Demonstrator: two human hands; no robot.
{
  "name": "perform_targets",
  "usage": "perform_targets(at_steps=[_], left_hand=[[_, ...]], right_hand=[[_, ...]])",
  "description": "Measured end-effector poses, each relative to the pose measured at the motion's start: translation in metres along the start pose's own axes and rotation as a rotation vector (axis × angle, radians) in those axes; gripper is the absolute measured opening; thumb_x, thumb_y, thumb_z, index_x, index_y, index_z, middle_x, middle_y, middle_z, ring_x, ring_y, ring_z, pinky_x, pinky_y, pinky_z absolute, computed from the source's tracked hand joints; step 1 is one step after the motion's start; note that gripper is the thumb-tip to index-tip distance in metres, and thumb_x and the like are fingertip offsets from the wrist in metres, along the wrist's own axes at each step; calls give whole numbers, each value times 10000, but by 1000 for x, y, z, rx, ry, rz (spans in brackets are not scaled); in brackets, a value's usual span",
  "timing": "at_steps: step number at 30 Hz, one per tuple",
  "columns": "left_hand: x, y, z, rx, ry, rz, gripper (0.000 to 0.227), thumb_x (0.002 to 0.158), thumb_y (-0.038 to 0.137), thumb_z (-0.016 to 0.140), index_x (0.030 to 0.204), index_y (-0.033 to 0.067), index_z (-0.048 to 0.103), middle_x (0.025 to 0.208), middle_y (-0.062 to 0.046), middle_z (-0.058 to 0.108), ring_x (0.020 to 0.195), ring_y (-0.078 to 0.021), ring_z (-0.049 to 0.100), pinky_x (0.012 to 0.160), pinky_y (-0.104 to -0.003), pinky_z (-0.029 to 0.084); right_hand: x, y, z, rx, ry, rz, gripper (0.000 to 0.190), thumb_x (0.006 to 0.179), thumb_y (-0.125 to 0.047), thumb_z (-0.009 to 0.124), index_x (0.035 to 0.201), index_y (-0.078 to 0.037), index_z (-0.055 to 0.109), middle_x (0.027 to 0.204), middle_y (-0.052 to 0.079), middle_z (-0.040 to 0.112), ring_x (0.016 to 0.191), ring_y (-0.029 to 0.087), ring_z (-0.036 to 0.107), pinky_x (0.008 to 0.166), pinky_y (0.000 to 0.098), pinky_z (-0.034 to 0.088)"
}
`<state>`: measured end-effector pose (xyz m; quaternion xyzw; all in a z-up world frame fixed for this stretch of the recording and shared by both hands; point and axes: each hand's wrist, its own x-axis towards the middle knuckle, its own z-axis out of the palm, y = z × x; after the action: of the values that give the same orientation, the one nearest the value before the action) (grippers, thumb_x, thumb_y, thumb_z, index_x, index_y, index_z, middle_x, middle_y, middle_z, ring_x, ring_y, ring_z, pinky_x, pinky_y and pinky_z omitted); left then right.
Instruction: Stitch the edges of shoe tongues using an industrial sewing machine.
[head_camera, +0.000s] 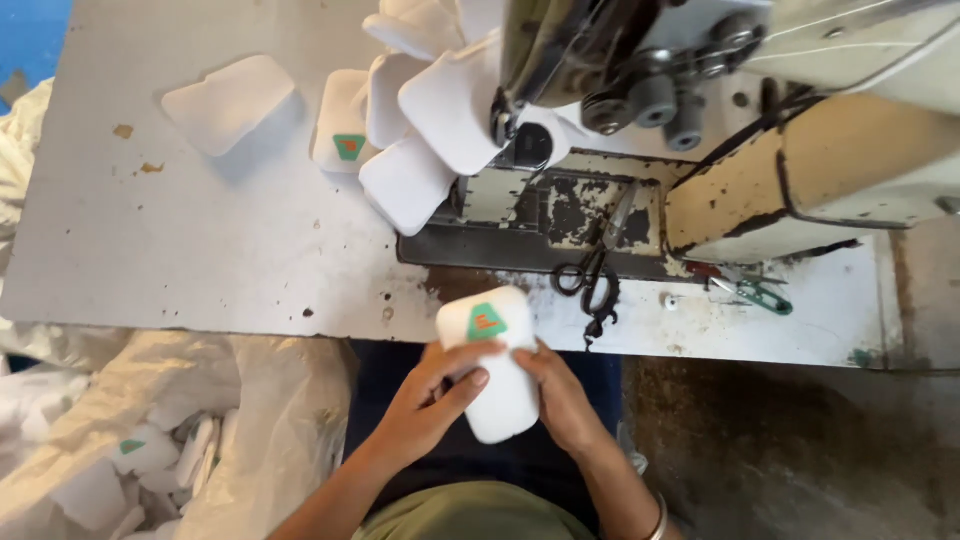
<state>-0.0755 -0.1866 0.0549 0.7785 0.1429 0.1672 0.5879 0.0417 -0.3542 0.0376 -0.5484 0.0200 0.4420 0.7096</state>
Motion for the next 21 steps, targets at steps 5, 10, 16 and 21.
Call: perform_targets(at_steps=[5,10,16,21], left_hand=[[23,16,-5,-499,-220,-185,328,1024,107,593,1343,113,667,1211,-78,689,1031,-100,623,888,-267,510],[28,26,-4,-222,-130,-95,322,1026,87,609,1332,129,699,1110,-101,722,939,-144,667,829,-268,540],[60,43,7,-194,-96,174,421,934,74,752,1346,95,667,1248,-145,715,1141,-224,701,968,-328,548],[89,60,29,-145,79,166,533,924,81,788,1420,76,594,1296,-166,696,1186,-256,699,987,-347,559]], right_hand=[[-11,-30,11,-256,-78,-99,365,1017,-237,592,1283,9,631,1085,80,720,974,119,676,863,261,545],[-3,-32,7,-209,0,-253,295,950,-109,716,1210,28,702,995,71,740,909,126,676,819,280,559],[20,-80,2,-235,27,-337,293,935,-70,729,1210,30,721,985,67,761,891,119,684,825,273,570],[47,-146,35,-366,82,-240,255,928,-75,701,1163,9,752,928,30,789,815,85,689,731,238,567]])
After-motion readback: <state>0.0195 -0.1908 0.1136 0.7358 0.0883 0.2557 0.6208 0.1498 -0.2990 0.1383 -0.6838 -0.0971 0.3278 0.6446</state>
